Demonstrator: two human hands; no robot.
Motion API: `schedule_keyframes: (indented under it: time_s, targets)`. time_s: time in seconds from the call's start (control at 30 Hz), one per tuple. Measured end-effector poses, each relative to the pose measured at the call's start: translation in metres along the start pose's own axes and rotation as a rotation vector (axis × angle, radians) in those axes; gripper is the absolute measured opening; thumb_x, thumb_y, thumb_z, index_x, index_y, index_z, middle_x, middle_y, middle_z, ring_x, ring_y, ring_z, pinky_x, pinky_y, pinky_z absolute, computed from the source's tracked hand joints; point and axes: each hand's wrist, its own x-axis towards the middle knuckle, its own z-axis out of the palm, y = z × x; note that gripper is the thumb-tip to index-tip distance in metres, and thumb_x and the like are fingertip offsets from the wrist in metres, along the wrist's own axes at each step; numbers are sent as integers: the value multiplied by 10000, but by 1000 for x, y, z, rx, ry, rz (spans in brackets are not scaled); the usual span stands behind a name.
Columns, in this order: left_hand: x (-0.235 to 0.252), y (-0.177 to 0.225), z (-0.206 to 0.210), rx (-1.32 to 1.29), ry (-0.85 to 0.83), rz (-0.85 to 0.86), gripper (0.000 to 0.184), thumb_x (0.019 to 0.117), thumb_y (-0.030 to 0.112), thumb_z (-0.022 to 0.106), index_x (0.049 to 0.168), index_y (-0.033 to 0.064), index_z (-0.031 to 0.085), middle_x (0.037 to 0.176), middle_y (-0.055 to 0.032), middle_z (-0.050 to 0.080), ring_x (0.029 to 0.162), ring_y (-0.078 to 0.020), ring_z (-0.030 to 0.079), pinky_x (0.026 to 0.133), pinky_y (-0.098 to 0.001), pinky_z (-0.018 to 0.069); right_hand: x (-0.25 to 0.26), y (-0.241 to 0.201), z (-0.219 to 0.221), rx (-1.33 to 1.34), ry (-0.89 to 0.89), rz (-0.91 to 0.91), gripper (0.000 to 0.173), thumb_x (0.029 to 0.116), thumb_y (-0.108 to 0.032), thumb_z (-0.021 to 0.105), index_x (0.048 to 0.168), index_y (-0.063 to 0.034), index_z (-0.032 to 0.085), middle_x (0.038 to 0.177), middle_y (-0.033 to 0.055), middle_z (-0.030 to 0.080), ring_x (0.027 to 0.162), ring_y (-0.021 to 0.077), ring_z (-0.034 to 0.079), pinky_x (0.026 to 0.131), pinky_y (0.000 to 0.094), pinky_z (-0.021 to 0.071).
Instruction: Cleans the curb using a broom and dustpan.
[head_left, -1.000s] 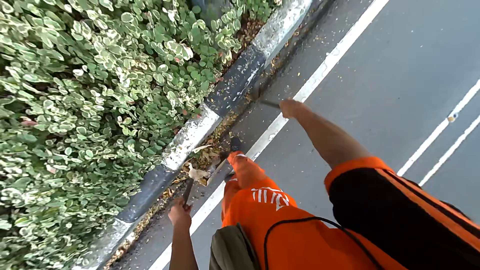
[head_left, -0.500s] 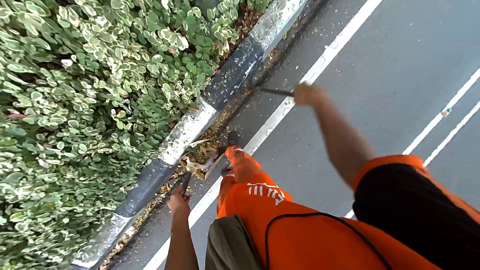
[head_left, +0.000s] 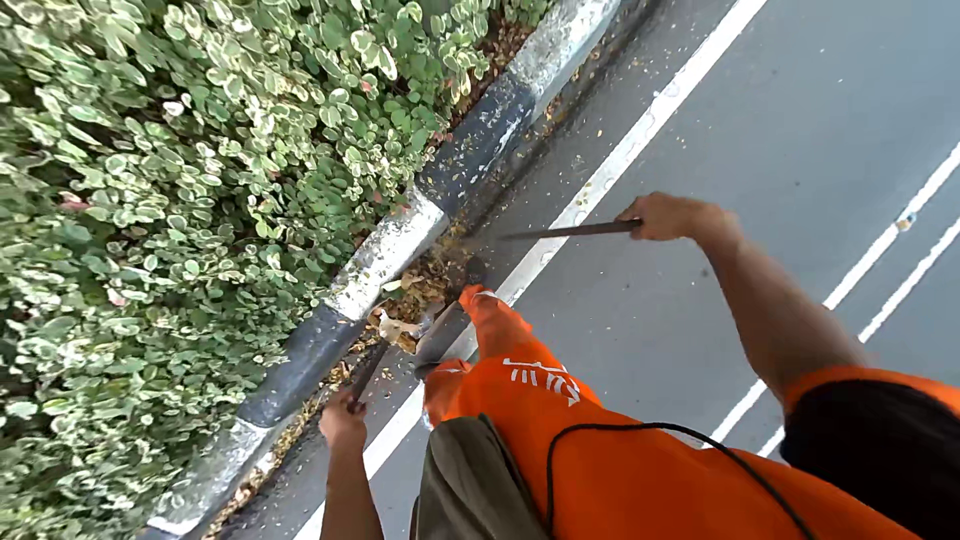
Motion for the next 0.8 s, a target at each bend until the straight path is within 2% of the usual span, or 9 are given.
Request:
schedule_keyframes:
  time_s: [0.03, 0.1, 0.23, 0.3, 0.37, 0.43, 0.57, 0.67, 0.8]
  targets:
    - [5, -8, -21, -26, -7, 14, 137, 1008, 188, 500, 912, 104, 551, 723, -9, 533, 548, -137, 497, 520, -330, 488, -4, -18, -5, -10, 4, 80, 124, 948, -59, 677, 1031, 14, 732, 1016, 257, 694, 1008, 455, 666, 864, 659, 515]
    - [14, -26, -62, -92, -16, 25, 162, 1020, 211, 464, 918, 114, 545, 732, -6, 544, 565, -146, 519, 540, -348, 510, 8, -55, 8, 28, 36, 231, 246, 948, -84, 668, 1113, 98, 652, 1143, 327, 648, 1116, 500, 635, 902, 683, 508]
    - [32, -57, -132, -192, -26, 52, 193, 1007, 206, 443, 850, 143, 537, 672, 7, 551, 532, -156, 532, 526, -367, 522, 68, -141, 130, 205, 69, 305, 556, 934, -116, 690, 1407, 103, 496, 1405, 340, 543, 1305, 506, 546, 1022, 679, 477]
    - [41, -65, -161, -215, -31, 66, 202, 1001, 199, 443, 822, 151, 524, 652, 12, 544, 518, -156, 527, 516, -363, 518, 71, -189, 183, 187, -5, 187, 498, 942, -106, 689, 1358, 117, 533, 1361, 336, 578, 1277, 497, 573, 1020, 668, 485]
    - [53, -72, -196, -231, -55, 67, 198, 990, 193, 442, 807, 159, 510, 651, 12, 546, 520, -157, 526, 517, -363, 517, 54, -220, 224, 101, -59, 31, 333, 919, -82, 696, 1199, 87, 632, 1216, 302, 648, 1161, 467, 639, 934, 656, 528]
    - [63, -80, -227, -237, -95, 67, 226, 986, 193, 441, 767, 177, 493, 628, 24, 544, 507, -144, 523, 508, -353, 513, 21, -227, 244, 63, -66, -38, 283, 919, -62, 690, 1180, 43, 670, 1203, 279, 662, 1156, 460, 642, 939, 659, 529]
    - [77, -89, -272, -250, -124, 50, 254, 980, 196, 421, 729, 202, 457, 588, 37, 501, 486, -129, 492, 488, -335, 490, -65, -183, 258, 80, 55, -132, 211, 947, -64, 660, 1145, -39, 730, 1082, 215, 715, 1046, 407, 684, 919, 626, 534]
    - [94, -84, -283, -216, -110, 63, 188, 974, 209, 446, 786, 200, 456, 612, 36, 478, 491, -128, 473, 480, -329, 474, -130, -165, 246, 100, 109, 2, 216, 962, -95, 674, 1163, -93, 752, 1038, 181, 735, 1005, 388, 697, 887, 625, 543]
    - [100, -69, -276, -170, -23, 32, 102, 971, 220, 463, 874, 199, 441, 671, 24, 434, 538, -142, 447, 514, -363, 462, -137, -192, 286, 288, 171, 363, 170, 911, -67, 696, 1055, 21, 712, 1014, 273, 698, 986, 462, 687, 818, 669, 553]
